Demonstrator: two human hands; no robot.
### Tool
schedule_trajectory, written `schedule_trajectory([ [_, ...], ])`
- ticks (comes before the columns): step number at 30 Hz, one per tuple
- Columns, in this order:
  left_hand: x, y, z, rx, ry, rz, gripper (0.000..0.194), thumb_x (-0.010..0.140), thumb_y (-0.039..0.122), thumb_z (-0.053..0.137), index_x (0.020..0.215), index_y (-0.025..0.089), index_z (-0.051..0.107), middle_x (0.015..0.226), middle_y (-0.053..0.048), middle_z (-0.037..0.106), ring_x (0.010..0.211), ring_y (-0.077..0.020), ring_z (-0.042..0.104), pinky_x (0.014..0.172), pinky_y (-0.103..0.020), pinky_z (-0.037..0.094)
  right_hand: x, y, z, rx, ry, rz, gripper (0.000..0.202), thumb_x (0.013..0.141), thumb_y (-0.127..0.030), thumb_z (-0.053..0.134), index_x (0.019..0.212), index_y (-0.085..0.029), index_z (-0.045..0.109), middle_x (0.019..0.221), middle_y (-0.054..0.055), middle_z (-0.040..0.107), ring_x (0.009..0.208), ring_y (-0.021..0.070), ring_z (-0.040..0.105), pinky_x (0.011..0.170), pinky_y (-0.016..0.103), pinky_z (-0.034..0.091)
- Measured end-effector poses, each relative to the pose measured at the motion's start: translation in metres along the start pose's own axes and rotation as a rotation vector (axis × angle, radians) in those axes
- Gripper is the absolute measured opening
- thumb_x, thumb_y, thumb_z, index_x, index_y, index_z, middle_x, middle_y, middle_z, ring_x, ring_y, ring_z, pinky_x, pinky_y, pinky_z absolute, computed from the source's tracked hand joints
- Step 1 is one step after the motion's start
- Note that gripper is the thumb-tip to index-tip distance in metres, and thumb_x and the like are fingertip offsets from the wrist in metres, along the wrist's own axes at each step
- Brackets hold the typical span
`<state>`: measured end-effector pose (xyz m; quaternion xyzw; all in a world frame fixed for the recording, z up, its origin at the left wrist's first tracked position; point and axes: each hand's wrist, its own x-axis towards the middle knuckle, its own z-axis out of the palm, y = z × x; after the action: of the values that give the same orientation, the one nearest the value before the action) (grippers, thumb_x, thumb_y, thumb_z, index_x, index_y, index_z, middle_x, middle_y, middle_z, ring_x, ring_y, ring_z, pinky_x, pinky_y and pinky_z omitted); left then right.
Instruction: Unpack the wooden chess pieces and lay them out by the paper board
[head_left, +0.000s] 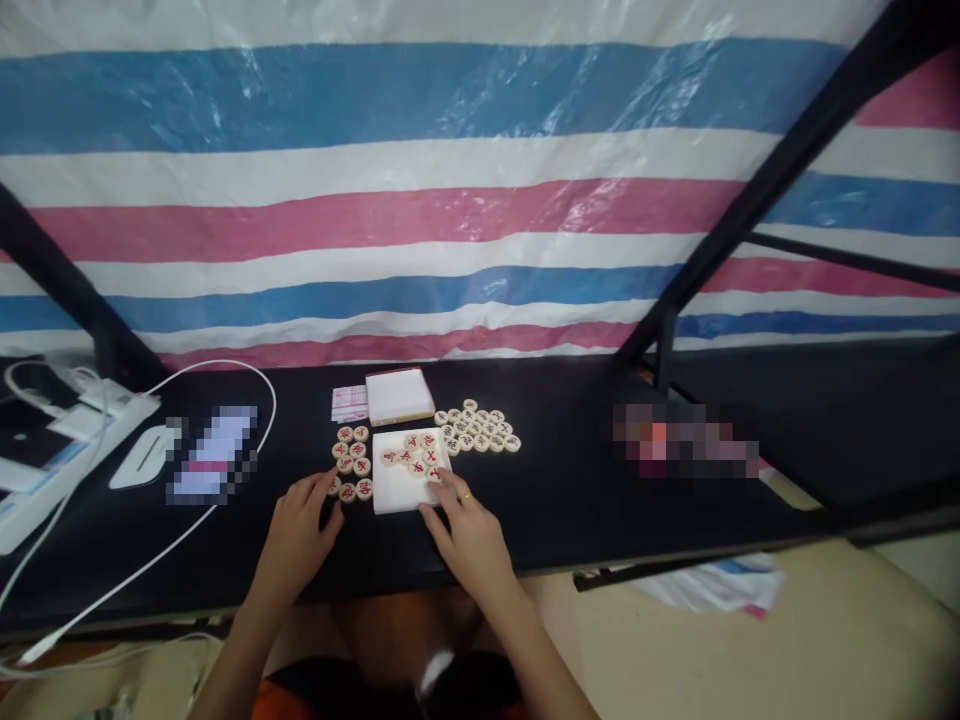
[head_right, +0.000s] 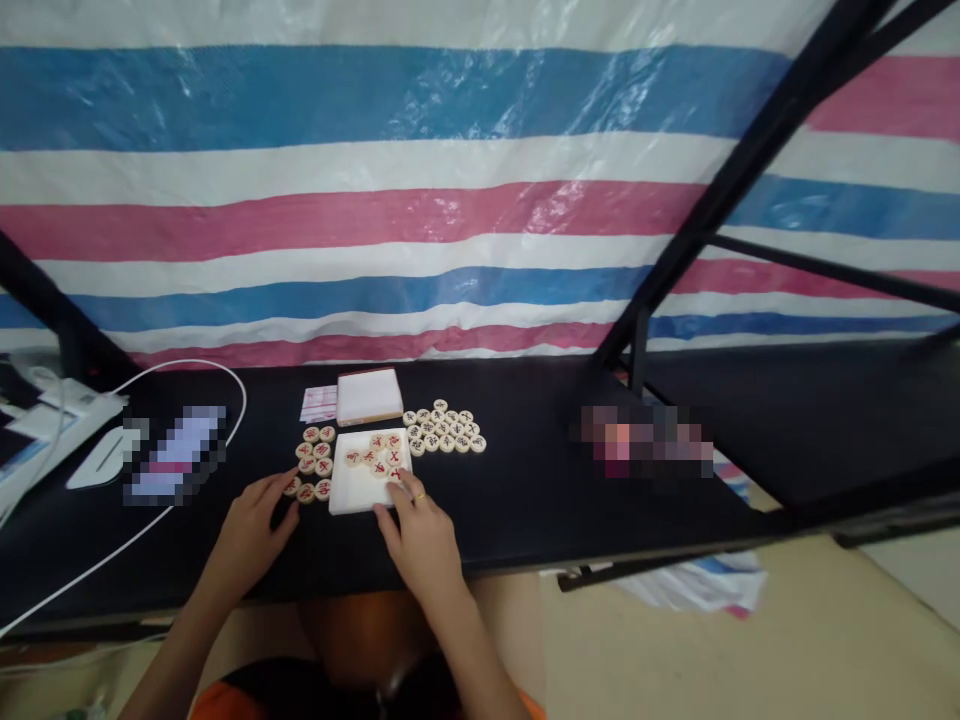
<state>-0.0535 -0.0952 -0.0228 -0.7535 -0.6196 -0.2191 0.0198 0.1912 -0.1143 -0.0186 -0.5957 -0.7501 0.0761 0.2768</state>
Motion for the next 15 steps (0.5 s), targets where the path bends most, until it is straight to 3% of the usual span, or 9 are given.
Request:
schedule_trajectory([
  [6, 0.001, 0.000, 0.002, -0.083, 0.007, 0.131, 0.042, 0.085, 0.034, 0.048, 0.124, 0.021, 0.051, 0.118, -0.011, 0.056, 0.108, -0.0267, 0.052, 0.088, -0.040, 0.044, 0.007, -0.002, -0.003, -0.018, -0.022, 0.003, 0.028, 0.092, -0.036, 0.044, 0.109, -0.022, 0.060, 0.126, 0.008, 0.055, 0.101, 0.0175, 0.061, 0.086, 0.028, 0.051],
  [10, 0.001, -0.001, 0.005, -0.070, 0.016, 0.129, 0.038, 0.087, 0.035, 0.046, 0.122, 0.021, 0.053, 0.115, -0.012, 0.058, 0.105, -0.0268, 0.054, 0.085, -0.040, 0.045, 0.015, 0.005, -0.006, 0.000, -0.061, -0.033, 0.027, 0.091, -0.036, 0.047, 0.111, -0.024, 0.060, 0.127, 0.006, 0.055, 0.100, 0.0162, 0.062, 0.085, 0.028, 0.051],
  [15, 0.006, 0.001, 0.006, -0.022, -0.003, 0.083, 0.036, 0.089, 0.033, 0.045, 0.120, 0.019, 0.055, 0.112, -0.012, 0.058, 0.101, -0.0264, 0.055, 0.083, -0.039, 0.045, 0.017, 0.011, -0.003, -0.017, -0.017, -0.020, 0.037, 0.090, -0.037, 0.047, 0.124, -0.026, 0.053, 0.136, 0.007, 0.046, 0.106, 0.0174, 0.060, 0.086, 0.030, 0.052],
])
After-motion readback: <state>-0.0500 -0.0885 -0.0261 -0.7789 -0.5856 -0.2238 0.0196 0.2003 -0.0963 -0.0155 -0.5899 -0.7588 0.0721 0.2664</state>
